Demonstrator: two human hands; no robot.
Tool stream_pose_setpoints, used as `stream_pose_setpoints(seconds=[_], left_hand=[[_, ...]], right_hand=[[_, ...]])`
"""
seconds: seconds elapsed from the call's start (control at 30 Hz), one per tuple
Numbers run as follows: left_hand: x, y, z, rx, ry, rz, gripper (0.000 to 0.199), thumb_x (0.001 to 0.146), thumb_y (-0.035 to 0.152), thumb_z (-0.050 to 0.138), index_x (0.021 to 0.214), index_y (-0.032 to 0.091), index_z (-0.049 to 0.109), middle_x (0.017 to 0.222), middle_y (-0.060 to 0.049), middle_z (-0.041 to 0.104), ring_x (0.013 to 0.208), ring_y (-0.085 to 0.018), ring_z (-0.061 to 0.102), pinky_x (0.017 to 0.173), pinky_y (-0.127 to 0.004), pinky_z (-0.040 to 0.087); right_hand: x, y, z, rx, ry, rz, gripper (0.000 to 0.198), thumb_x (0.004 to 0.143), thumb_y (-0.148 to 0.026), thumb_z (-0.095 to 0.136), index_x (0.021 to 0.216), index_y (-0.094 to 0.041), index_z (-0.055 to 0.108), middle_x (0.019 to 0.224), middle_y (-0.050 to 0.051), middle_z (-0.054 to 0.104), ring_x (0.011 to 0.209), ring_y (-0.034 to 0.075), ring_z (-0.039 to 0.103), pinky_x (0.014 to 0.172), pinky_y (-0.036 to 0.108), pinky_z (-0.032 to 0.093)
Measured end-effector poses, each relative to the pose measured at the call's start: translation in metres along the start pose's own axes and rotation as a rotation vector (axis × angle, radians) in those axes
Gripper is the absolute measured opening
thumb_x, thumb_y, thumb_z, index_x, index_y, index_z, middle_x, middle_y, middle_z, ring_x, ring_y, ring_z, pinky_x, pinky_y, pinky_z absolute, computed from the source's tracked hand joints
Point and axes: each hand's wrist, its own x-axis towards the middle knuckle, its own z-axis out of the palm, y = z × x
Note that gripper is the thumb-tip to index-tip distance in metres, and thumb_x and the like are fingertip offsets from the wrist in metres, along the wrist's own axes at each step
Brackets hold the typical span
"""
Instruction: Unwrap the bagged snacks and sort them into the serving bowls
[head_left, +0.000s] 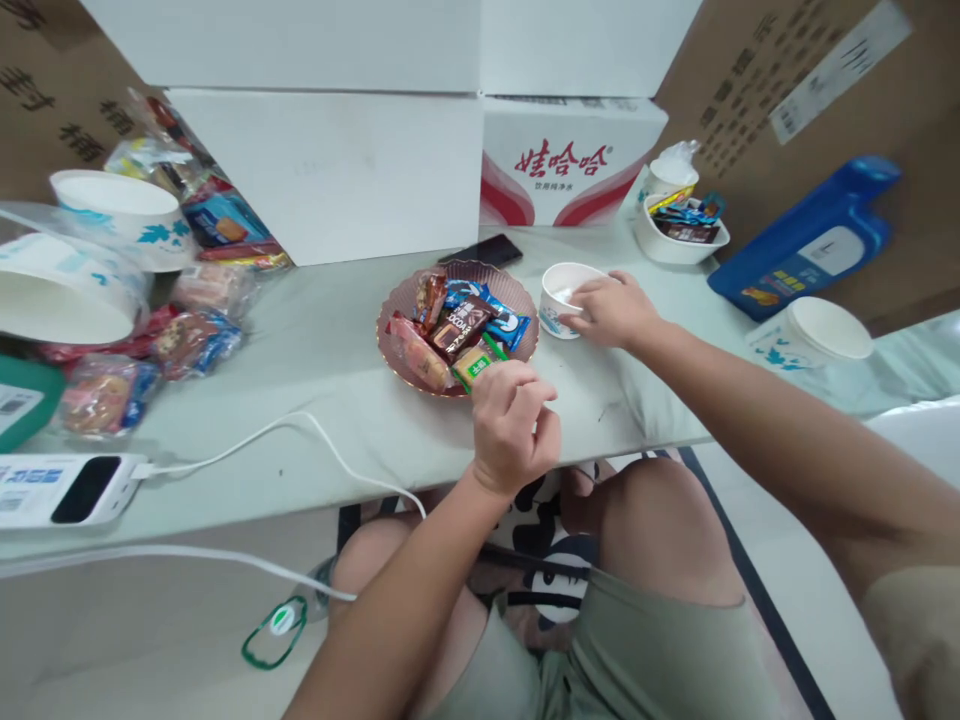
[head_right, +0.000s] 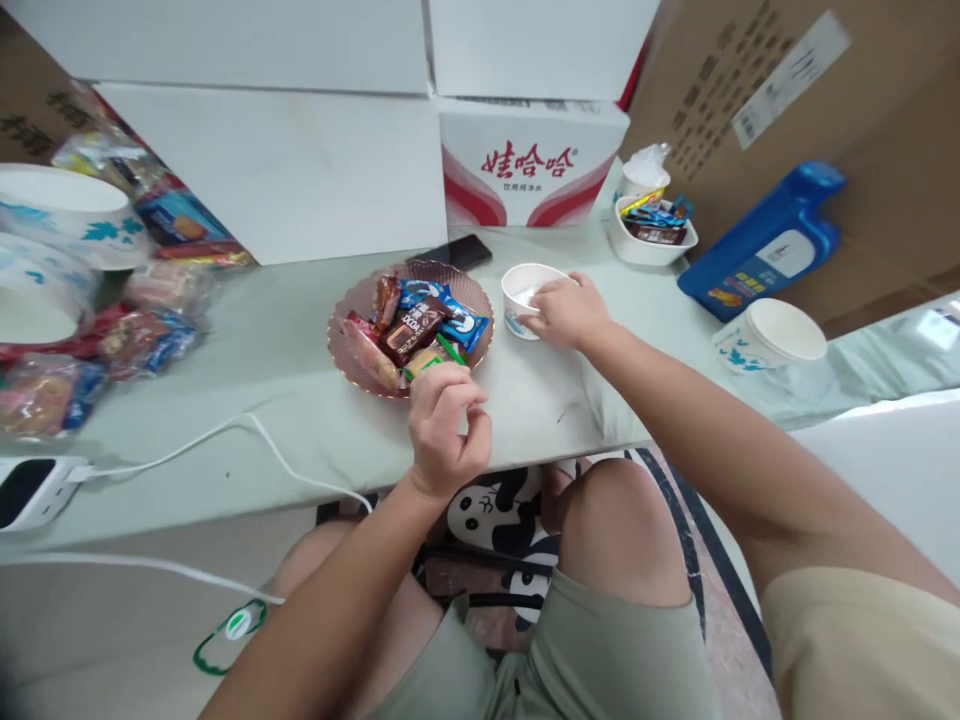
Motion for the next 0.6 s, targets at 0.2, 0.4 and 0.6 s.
stream_pose_setpoints(seconds=[0.2, 0.4, 0.6], left_hand=[[0.018, -0.005, -0.010, 0.072, 0.117, 0.076, 0.030, 0.070, 0.002, 0.055, 0.090, 0.024, 0.058, 0.088, -0.003, 0.057, 0.097, -0.024, 0.064, 0.091, -0.045, 0.052], [0.022, -0.003, -0.017, 0.084, 0.108, 0.082, 0.031, 0.069, 0.000, 0.057, 0.090, 0.022, 0.057, 0.090, -0.004, 0.056, 0.097, -0.024, 0.063, 0.089, -0.047, 0.054], [0.021, 0.000, -0.007, 0.113, 0.008, 0.138, 0.029, 0.068, -0.002, 0.059, 0.086, 0.021, 0.056, 0.088, -0.003, 0.056, 0.093, -0.022, 0.064, 0.084, -0.044, 0.055]], right_hand=[[-0.027, 0.053, 0.013, -0.005, 0.067, 0.295, 0.045, 0.096, -0.043, 0.042, 0.113, -0.019, 0.077, 0.137, 0.016, 0.067, 0.132, 0.037, 0.049, 0.105, 0.060, 0.032], [-0.048, 0.117, 0.028, -0.024, 0.193, 0.711, 0.051, 0.093, -0.046, 0.046, 0.123, -0.014, 0.072, 0.144, 0.027, 0.051, 0.128, 0.047, 0.046, 0.096, 0.063, 0.039], [-0.028, 0.175, 0.042, 0.154, 0.303, 0.687, 0.044, 0.094, -0.044, 0.047, 0.120, -0.013, 0.066, 0.124, 0.027, 0.057, 0.112, 0.039, 0.055, 0.093, 0.054, 0.042]])
